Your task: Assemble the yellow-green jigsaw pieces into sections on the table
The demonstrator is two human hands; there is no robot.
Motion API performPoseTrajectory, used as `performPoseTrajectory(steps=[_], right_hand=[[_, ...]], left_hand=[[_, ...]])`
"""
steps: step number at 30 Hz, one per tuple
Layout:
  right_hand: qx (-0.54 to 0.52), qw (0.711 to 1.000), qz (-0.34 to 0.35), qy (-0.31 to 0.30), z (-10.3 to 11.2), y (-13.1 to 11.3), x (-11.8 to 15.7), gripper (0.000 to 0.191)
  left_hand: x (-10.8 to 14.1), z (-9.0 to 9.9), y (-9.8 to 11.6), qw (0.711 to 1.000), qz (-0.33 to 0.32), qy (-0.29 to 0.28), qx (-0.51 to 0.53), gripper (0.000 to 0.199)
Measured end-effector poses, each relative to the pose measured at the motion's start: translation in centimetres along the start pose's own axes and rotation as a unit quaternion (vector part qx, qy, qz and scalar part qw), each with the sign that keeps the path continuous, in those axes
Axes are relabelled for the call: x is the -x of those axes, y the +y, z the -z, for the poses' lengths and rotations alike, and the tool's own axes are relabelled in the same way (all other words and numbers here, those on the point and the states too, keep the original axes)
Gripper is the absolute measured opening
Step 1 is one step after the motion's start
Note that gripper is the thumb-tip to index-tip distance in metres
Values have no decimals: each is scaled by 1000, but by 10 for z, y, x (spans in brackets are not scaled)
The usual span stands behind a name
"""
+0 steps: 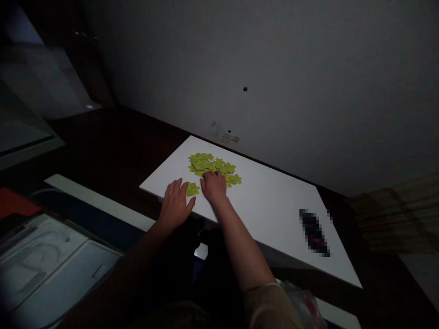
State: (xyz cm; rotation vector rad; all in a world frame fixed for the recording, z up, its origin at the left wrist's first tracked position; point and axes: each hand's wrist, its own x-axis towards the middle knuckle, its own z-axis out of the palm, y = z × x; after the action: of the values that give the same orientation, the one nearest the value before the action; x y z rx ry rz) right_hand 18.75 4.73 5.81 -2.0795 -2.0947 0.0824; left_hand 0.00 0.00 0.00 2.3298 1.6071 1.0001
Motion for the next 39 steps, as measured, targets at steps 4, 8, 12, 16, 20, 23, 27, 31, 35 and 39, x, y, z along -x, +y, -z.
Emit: performPoseTrajectory(steps=[4,8,12,16,20,23,27,31,35,39], right_hand=[[-17,1000,16,9,2,13,25,30],[-26,999,14,22,-4,24,57,29],[-28,999,11,18,-6,28,70,31],[-26,999,31,12,-5,24,62,37],[-14,1000,26,0,-5,19,51,45],[-3,1000,6,12,-6,18,50,47],[-8,1000,-7,28,-9,26,53,44],[-47,998,-10,44,-15,35,57,43],[-73,996,-12,53,-20,38,57,43],[-87,995,-17,40,-20,40,55,45]], left_hand=[[-6,-9,-16,999,17,-30,-32,60],[-4,-7,-18,997,6,-54,-49,53],[-5,-6,-17,997,3,-51,-65,50],[-5,-5,-19,997,-1,-44,-60,46],[-4,-1,-23,996,-20,-63,-57,45],[-3,2,-23,995,-26,-77,-61,46],[-2,3,-19,995,-20,-77,-61,46],[-8,4,-13,994,-29,-90,-49,44],[-29,2,-13,989,-80,-122,-29,44],[-51,-1,-16,978,-135,-159,12,43]])
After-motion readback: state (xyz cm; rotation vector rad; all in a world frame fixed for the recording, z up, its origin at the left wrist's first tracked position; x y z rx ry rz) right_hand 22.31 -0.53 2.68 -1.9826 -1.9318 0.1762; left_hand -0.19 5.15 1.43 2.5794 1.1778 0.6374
